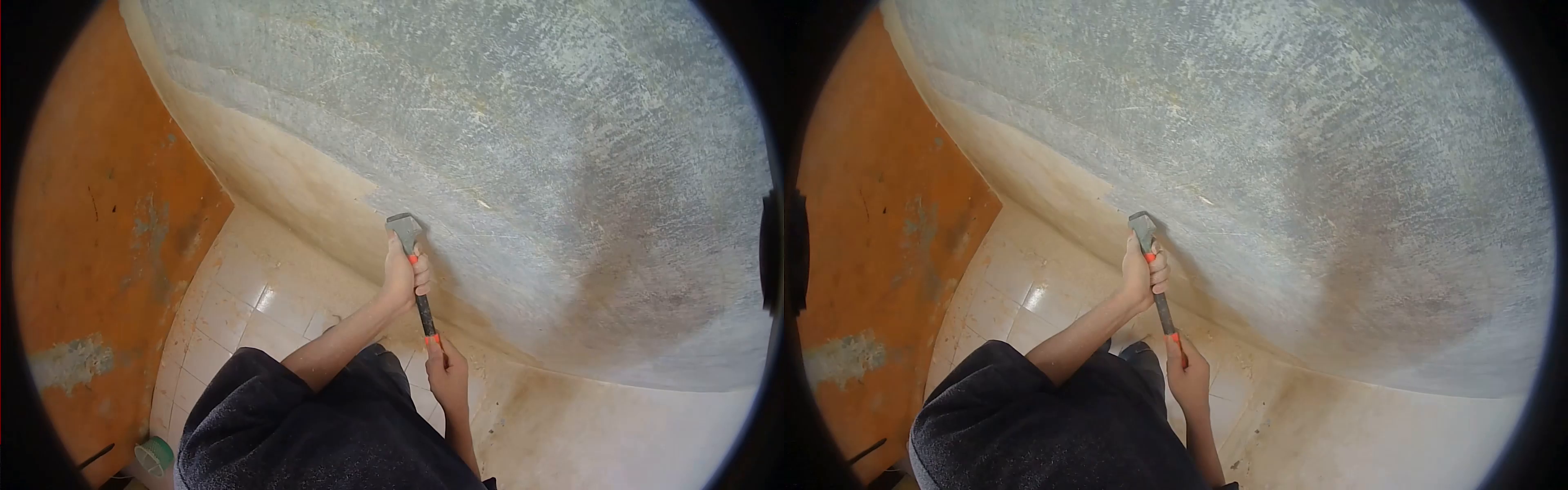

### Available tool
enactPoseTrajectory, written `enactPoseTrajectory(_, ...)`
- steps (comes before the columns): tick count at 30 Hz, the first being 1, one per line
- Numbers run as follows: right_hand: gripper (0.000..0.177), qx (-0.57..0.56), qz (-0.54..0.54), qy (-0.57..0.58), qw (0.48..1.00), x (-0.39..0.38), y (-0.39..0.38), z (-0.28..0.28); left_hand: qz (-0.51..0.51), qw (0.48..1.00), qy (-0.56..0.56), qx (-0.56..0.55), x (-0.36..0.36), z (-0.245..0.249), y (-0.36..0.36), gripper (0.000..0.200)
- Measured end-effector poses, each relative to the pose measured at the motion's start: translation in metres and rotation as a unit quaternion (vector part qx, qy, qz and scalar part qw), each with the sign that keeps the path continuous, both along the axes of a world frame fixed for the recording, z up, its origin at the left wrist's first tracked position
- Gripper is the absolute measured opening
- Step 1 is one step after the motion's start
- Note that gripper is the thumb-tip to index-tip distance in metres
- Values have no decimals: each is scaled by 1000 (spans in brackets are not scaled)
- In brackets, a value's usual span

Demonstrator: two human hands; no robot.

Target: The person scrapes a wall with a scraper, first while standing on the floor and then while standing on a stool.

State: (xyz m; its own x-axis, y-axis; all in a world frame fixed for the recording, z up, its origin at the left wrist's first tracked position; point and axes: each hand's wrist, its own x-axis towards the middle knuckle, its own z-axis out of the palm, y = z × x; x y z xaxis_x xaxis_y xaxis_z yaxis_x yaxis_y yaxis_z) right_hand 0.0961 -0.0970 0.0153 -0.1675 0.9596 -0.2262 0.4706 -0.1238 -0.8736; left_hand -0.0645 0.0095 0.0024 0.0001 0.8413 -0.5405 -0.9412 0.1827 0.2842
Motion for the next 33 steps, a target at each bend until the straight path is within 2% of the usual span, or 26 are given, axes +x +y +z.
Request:
enactPoseTrajectory(3, 25, 19, 45, -32, 998, -1, 7, 1, 34, 998, 19, 40, -26, -10, 5, 53)
enactPoseTrajectory(6, 31, -15, 33, -31, 999, -11, 4, 9, 33, 999, 13, -6, -16, -6, 3, 53)
enactPoseTrajectory(9, 32, -71, -3, 2, 997, -11, 0, 22, 5, 1000, -14, 18, -16, -1, -1, 52)
enactPoseTrajectory(11, 34, 0, 62, -48, 997, -23, 7, 12, 7, 1000, -5, 18, -31, -9, 1, 52)
enactPoseTrajectory(12, 34, 0, 64, -49, 997, -21, 6, 11, 13, 1000, 6, 18, -38, -11, 2, 52)
enactPoseTrajectory(14, 35, -27, 21, -15, 999, -18, -1, 9, 8, 1000, -7, 20, -30, -8, 1, 52)
enactPoseTrajectory(17, 34, -63, 12, -5, 998, -21, 1, 16, -10, 999, -41, 29, -34, -6, 0, 53)
enactPoseTrajectory(20, 33, -34, 50, -26, 998, -47, 10, 12, 32, 999, -17, -7, -53, -9, 5, 52)
enactPoseTrajectory(23, 33, -40, 31, 11, 999, -37, -1, 12, 24, 1000, -10, -16, -54, -4, 0, 52)
enactPoseTrajectory(25, 34, -42, 31, 0, 999, -43, -2, 23, -30, 999, -36, 11, -44, -3, -2, 52)
enactPoseTrajectory(29, 33, -88, 8, -45, 995, -50, -12, 28, -41, 999, -12, 16, -51, -8, -3, 52)
enactPoseTrajectory(33, 32, -66, -6, -20, 998, -46, -5, 26, -38, 999, -9, 6, -46, -7, -2, 52)
